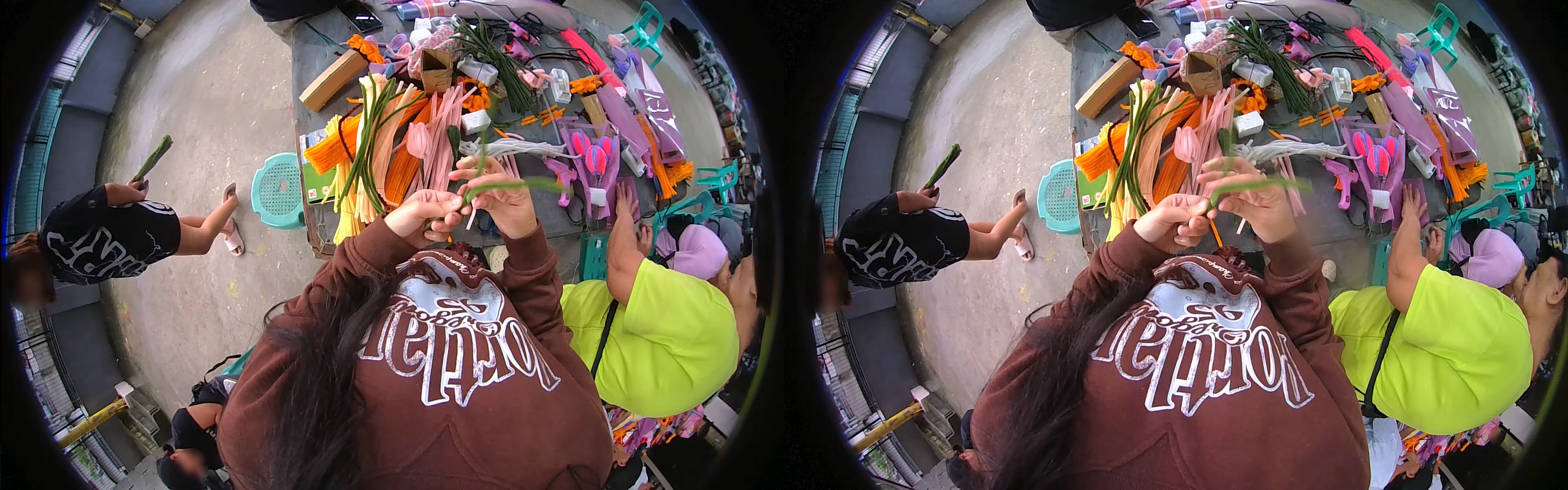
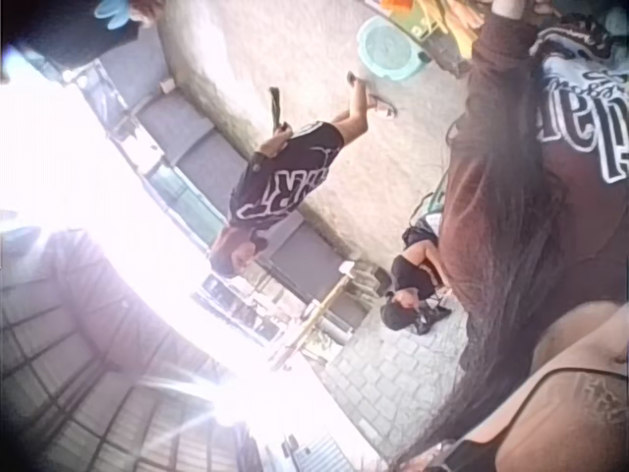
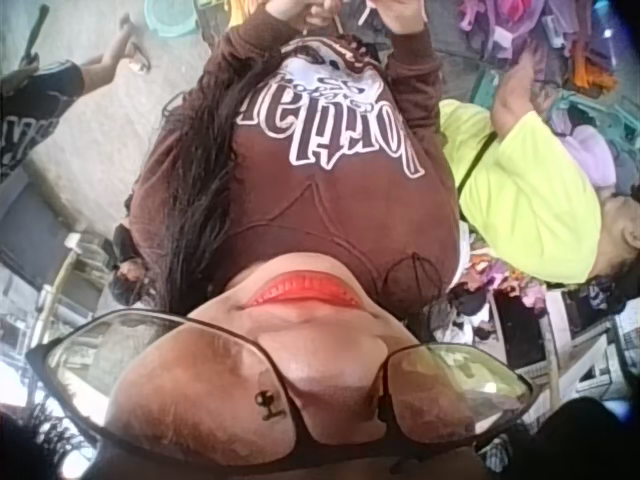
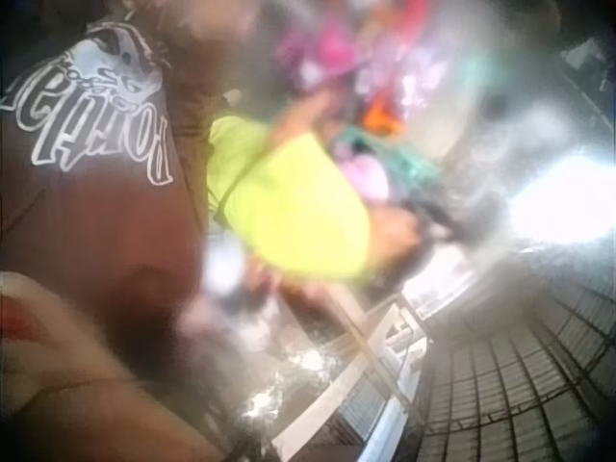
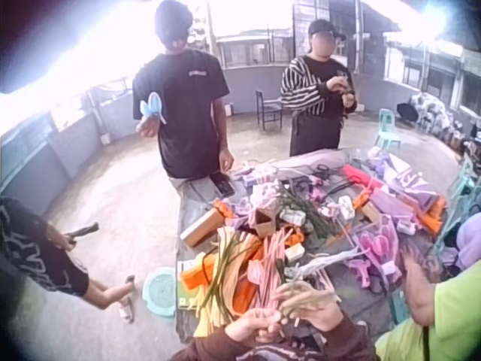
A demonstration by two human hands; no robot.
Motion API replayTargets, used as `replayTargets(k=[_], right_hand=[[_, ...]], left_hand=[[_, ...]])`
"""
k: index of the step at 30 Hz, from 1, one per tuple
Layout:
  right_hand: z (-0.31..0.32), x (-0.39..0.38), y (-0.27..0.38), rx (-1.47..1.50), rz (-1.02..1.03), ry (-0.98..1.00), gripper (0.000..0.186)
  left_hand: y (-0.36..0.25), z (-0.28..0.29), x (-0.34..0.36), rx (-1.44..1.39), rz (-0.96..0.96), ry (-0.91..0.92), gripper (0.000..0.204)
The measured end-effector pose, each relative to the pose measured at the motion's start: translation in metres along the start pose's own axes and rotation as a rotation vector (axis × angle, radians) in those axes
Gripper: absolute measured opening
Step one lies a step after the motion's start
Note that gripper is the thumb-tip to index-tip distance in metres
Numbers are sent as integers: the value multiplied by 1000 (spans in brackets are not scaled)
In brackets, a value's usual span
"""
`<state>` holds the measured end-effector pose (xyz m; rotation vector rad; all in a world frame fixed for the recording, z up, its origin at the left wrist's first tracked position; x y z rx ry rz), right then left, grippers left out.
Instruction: The person assembles a balloon flower by attaching pink balloon petals to a green stem, then uses scissors to cut and trim the green floral material to secure the pieces together.
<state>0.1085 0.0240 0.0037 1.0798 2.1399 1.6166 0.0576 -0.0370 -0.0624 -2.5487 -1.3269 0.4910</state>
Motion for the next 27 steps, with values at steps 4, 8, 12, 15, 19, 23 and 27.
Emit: replayTargets(k=[4, 8, 12, 15, 19, 23, 27], right_hand=[[-4, 0, -4, -55, -117, 144, 11], [-1, -1, -2, -3, -196, 117, 5], [2, -2, -3, -121, -237, 94, 5], [2, -2, 4, -312, -257, -34, 6], [4, -5, 13, -644, -139, -148, 8], [-6, -10, 32, -853, 29, -275, 10], [14, -25, 10, -629, -112, -474, 9]], left_hand=[[10, -1, -2, 4, 71, 78, 19], [10, -5, -2, 97, 89, 46, 16], [-5, 2, -1, 448, -110, -93, 17], [-27, -2, -5, 748, -328, -201, 18], [-39, -7, -8, 926, -529, -267, 14], [-39, -9, -9, 945, -598, -300, 13], [-49, -41, -24, 1424, -876, -424, 8]])
Point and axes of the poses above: each hand's wrist, its own x-axis towards the middle knuckle, its own z-axis out of the back of the hand, y = z × x, the point moved 9 cm from there along x, towards the middle knuckle, and after that the axes turned 6 degrees about -z, right-handed, at the moved point
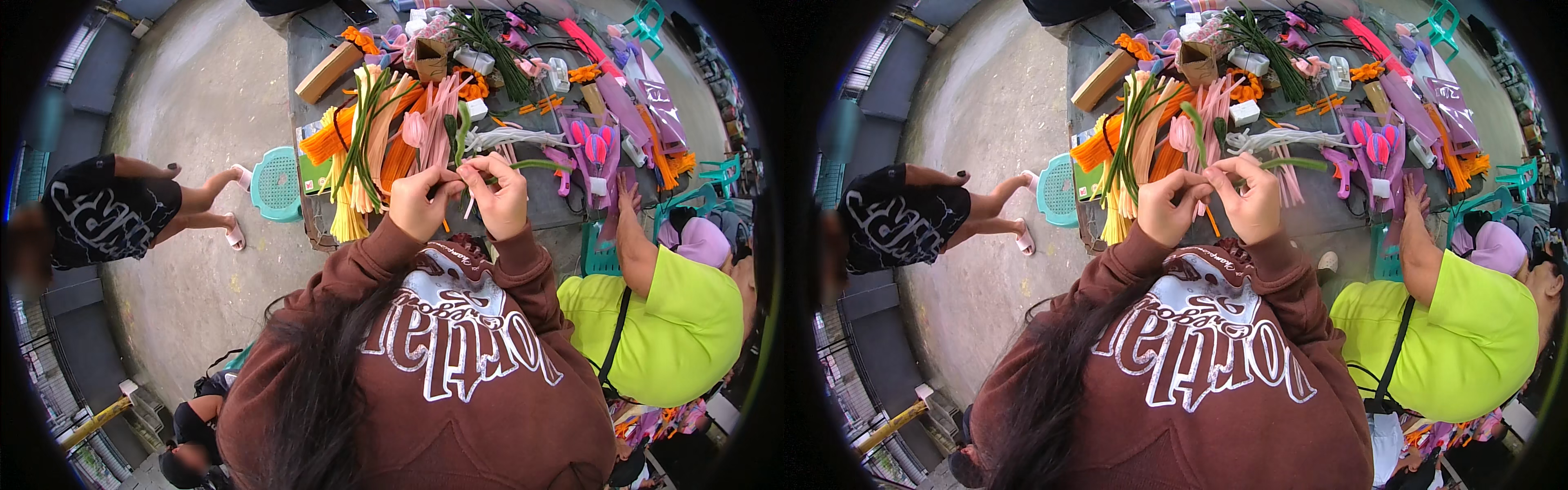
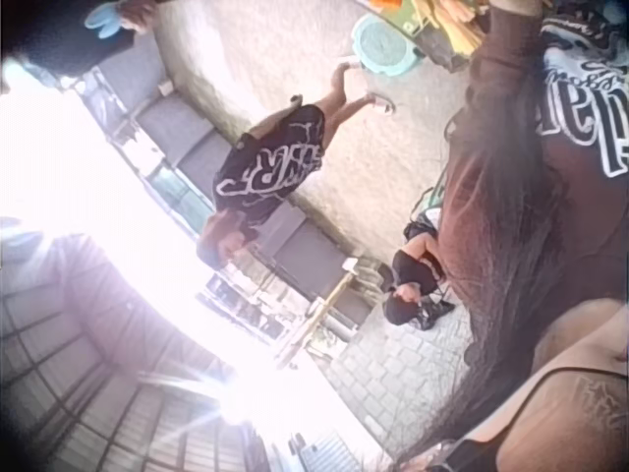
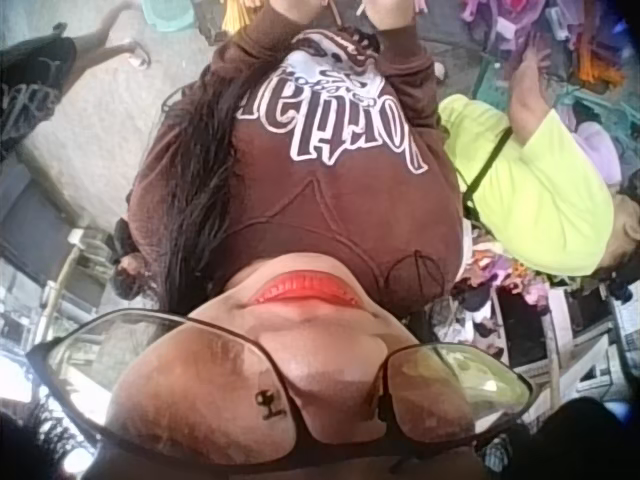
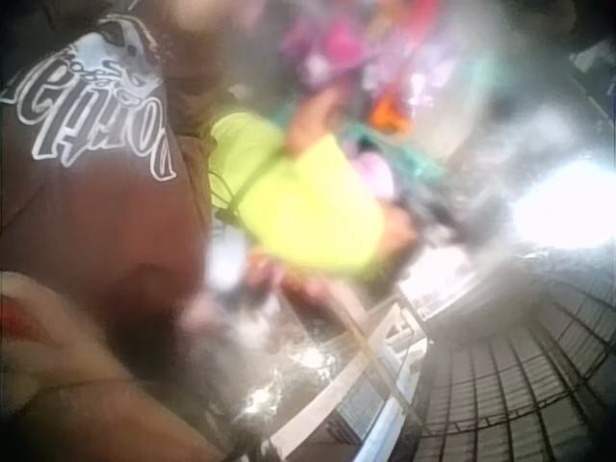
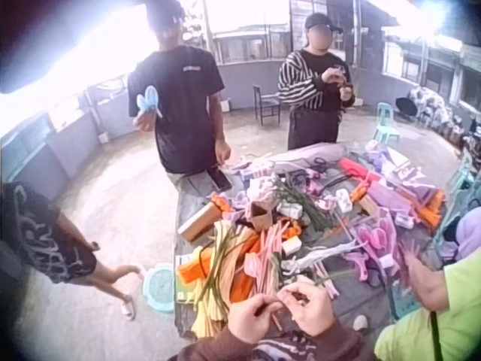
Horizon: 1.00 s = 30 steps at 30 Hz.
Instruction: The person assembles a balloon flower by attaching pink balloon petals to a green stem, then uses scissors to cut and trim the green floral material to secure the pieces together.
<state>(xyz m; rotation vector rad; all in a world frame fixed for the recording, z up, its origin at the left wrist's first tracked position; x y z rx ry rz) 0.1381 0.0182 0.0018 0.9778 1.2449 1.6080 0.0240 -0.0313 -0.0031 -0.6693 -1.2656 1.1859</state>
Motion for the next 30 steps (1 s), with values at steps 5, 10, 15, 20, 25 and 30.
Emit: replayTargets(k=[5, 10, 15, 20, 25, 30], right_hand=[[8, -2, -7, -7, 33, -30, 10], [13, 2, -1, -246, 62, 132, 11], [-2, 2, 1, -264, 143, 210, 11], [-9, 4, -6, -28, -64, 227, 11], [-13, 4, -14, 162, -205, 257, 17], [-15, 7, -14, 112, -171, 303, 21]], left_hand=[[-24, 3, 0, 306, -224, -48, 11], [-54, 21, -4, 396, -359, -100, 17], [-63, -5, -1, 535, -587, 51, 25], [-24, 6, 5, 475, -330, 104, 32], [7, 9, 3, 142, -13, 107, 15], [4, 8, 11, 193, -169, 121, 14]])
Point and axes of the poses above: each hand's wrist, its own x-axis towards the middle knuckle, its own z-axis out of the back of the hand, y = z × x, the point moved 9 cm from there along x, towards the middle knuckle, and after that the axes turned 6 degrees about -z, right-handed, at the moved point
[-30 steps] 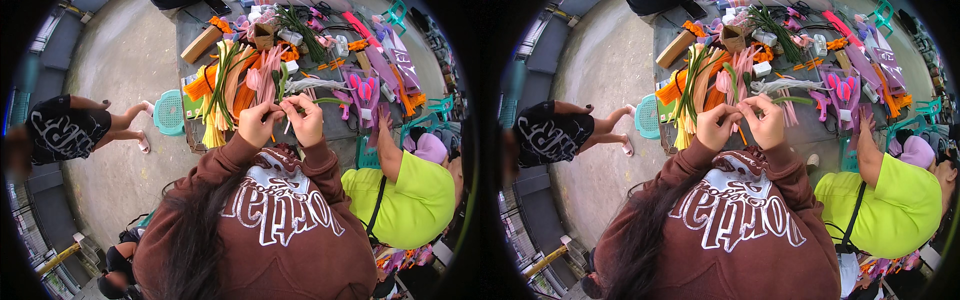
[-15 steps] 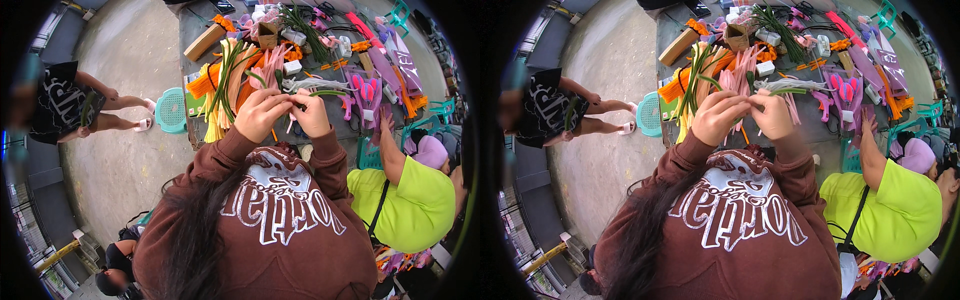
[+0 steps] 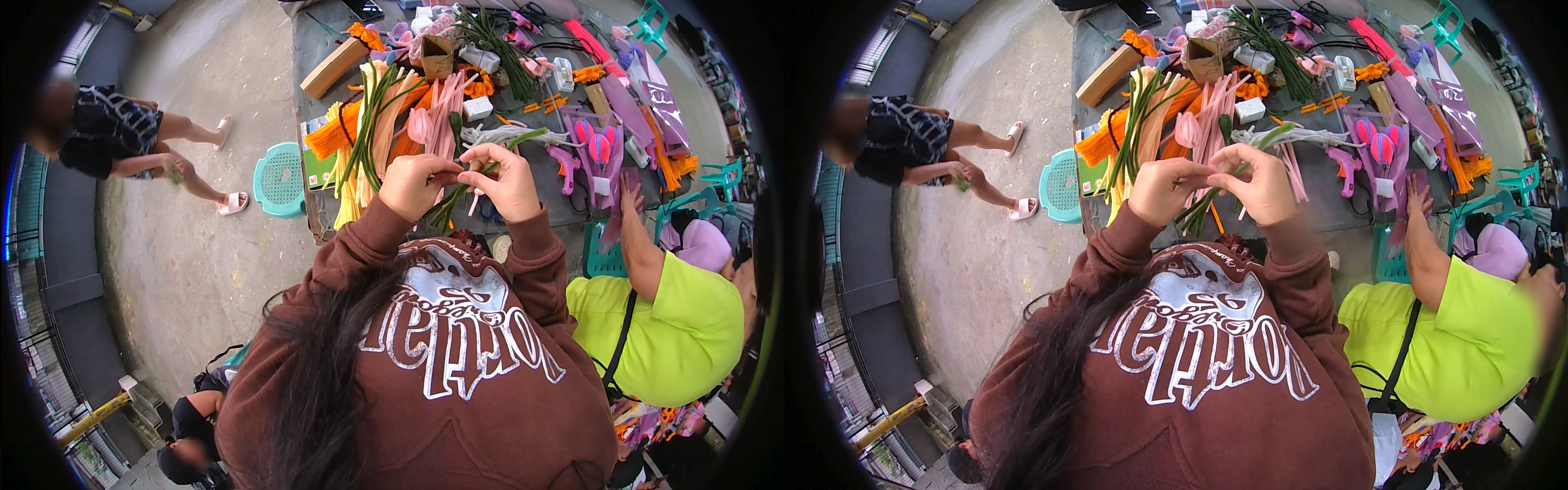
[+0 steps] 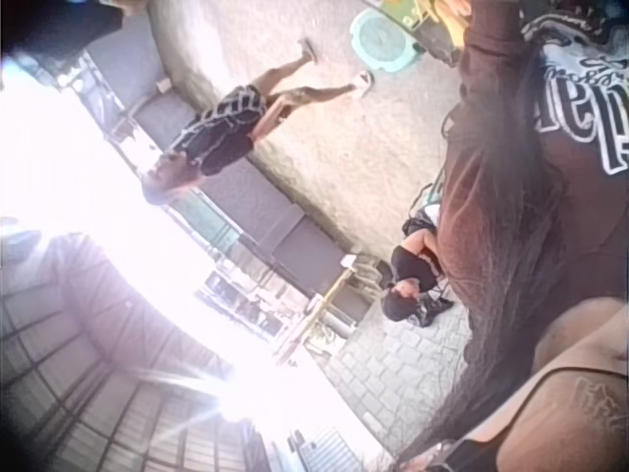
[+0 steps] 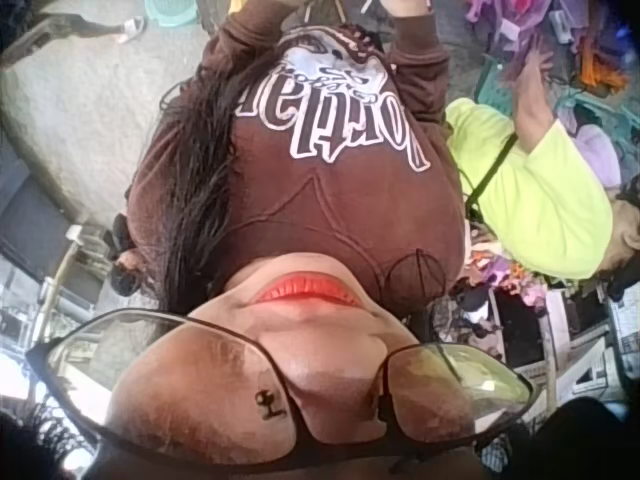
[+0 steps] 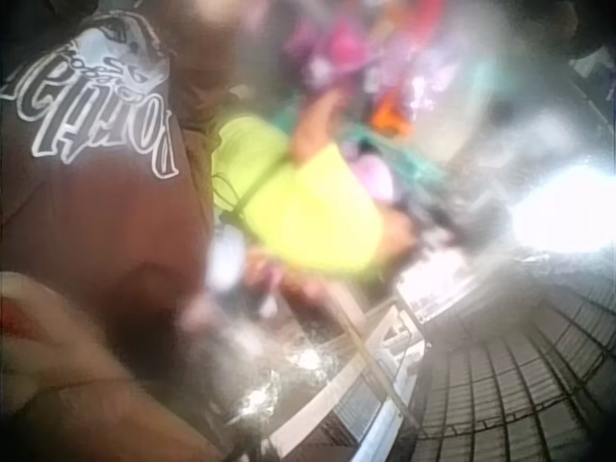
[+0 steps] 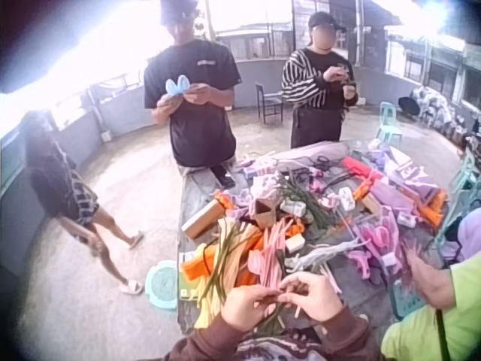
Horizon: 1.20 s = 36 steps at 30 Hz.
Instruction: The person assembles a balloon flower by attaching pink balloon petals to a green stem, then uses scissors to cut and trim the green floral material to secure the pieces together.
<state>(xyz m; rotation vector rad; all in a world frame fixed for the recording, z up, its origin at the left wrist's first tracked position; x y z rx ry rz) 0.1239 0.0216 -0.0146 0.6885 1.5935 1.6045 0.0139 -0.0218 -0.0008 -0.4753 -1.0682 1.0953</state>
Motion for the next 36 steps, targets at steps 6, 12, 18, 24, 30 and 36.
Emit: replayTargets(k=[6, 12, 18, 24, 30, 36], right_hand=[[3, 4, -1, -37, 12, -13, 27], [-2, 1, -1, 113, -39, -19, 31], [-5, 9, -14, 201, -50, -5, 28], [-9, 4, -15, 175, -45, 29, 23], [-18, 12, -24, 189, -73, 89, 27], [-13, 6, -36, 151, -115, 89, 27]], left_hand=[[21, -13, -7, -156, 303, 221, 12], [44, -11, -14, -396, 464, 27, 13], [48, -10, -15, -499, 448, 1, 14], [34, -5, -7, -337, 289, 0, 14], [45, -11, -12, -381, 377, 20, 12], [56, -21, -19, -626, 455, -55, 13]])
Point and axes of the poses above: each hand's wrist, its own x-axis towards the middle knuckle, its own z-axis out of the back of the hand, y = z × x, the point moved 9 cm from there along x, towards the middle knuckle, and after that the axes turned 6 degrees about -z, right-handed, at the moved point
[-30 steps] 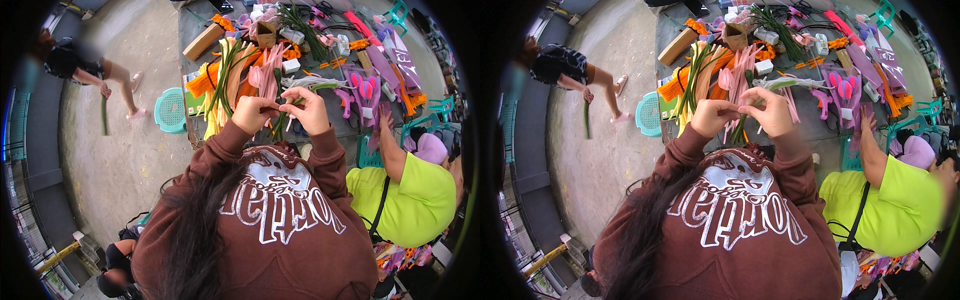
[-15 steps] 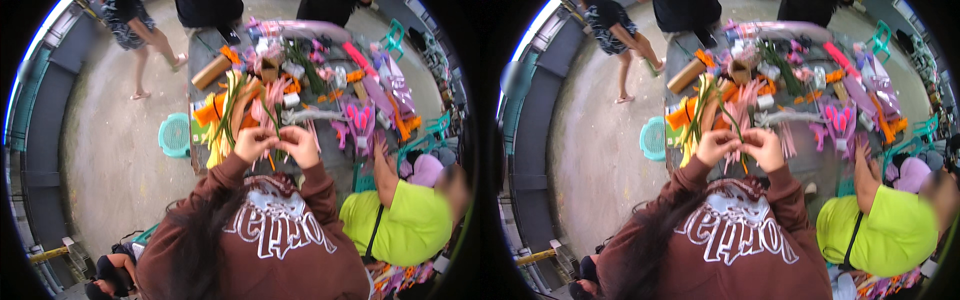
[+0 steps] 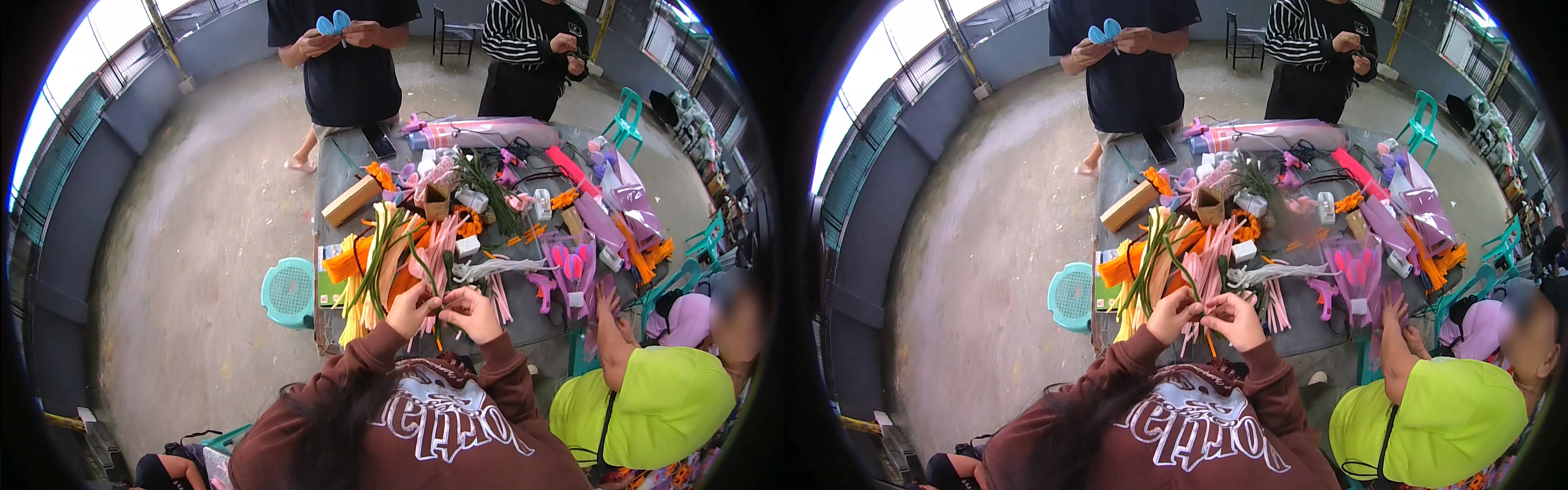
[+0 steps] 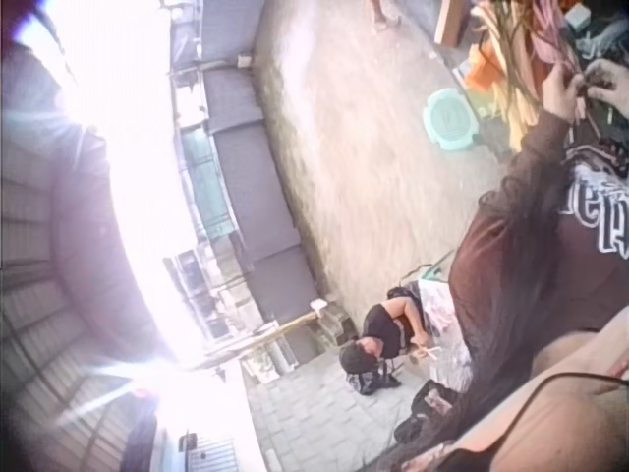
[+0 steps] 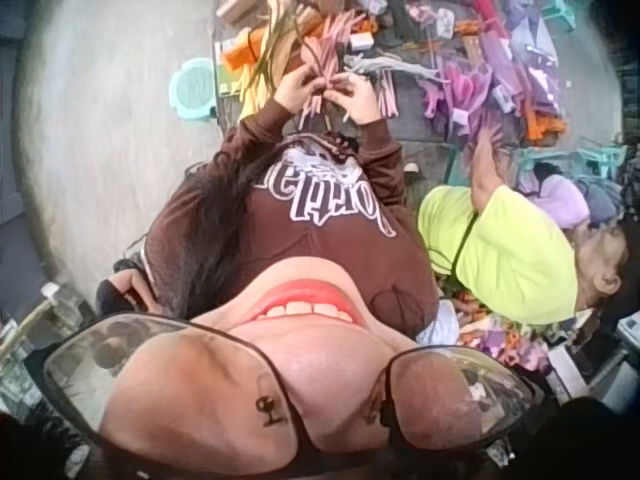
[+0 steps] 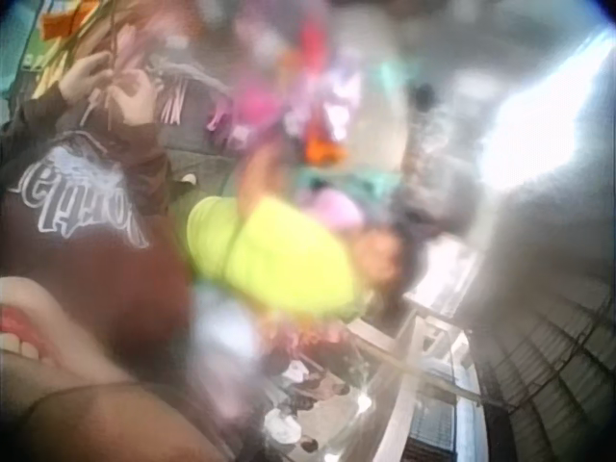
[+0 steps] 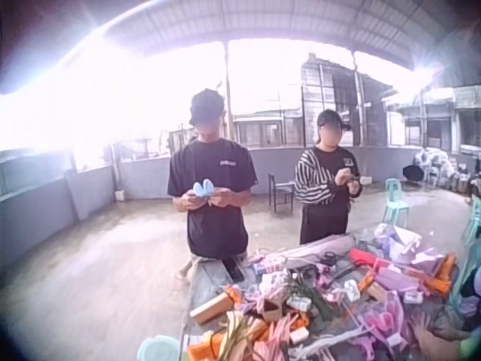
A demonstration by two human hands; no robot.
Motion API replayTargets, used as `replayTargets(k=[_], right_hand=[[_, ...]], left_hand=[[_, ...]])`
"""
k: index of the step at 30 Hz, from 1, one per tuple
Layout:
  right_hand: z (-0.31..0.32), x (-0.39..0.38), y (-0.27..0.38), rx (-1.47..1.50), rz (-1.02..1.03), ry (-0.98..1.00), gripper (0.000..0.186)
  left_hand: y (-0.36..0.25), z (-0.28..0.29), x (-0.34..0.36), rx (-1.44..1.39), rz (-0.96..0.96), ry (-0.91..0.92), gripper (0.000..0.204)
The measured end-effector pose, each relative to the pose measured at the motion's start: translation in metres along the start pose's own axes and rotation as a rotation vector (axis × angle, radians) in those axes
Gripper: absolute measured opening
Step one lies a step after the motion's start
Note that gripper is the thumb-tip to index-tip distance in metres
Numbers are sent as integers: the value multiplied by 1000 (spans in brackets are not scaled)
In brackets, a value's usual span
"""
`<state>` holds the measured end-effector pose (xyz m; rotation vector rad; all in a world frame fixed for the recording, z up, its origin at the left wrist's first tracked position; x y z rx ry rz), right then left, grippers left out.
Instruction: The person assembles a balloon flower by attaching pink balloon petals to a green stem, then uses scissors to cut and trim the green floral material to secure the pieces together.
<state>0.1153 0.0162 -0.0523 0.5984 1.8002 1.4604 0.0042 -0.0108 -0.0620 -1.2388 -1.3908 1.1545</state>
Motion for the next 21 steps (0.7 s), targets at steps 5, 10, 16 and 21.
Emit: replayTargets(k=[5, 10, 16, 21], right_hand=[[-2, 3, -10, 44, -11, 15, 28], [-4, -1, -16, 70, -107, 93, 33], [-5, -2, -32, 211, -175, 136, 34], [-8, 2, -42, 244, -164, 207, 31]], left_hand=[[7, -2, 0, 150, 43, 65, 13], [10, -12, -3, -84, -3, 180, 16], [19, -18, -10, -157, 139, 286, 14], [21, -17, -2, -56, 75, 340, 14]])
Point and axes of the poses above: each hand's wrist, its own x-axis towards the middle knuckle, its own z-axis out of the back of the hand, y = z × x, the point moved 9 cm from there along x, towards the middle knuckle, and after that the axes turned 6 degrees about -z, right-handed, at the moved point
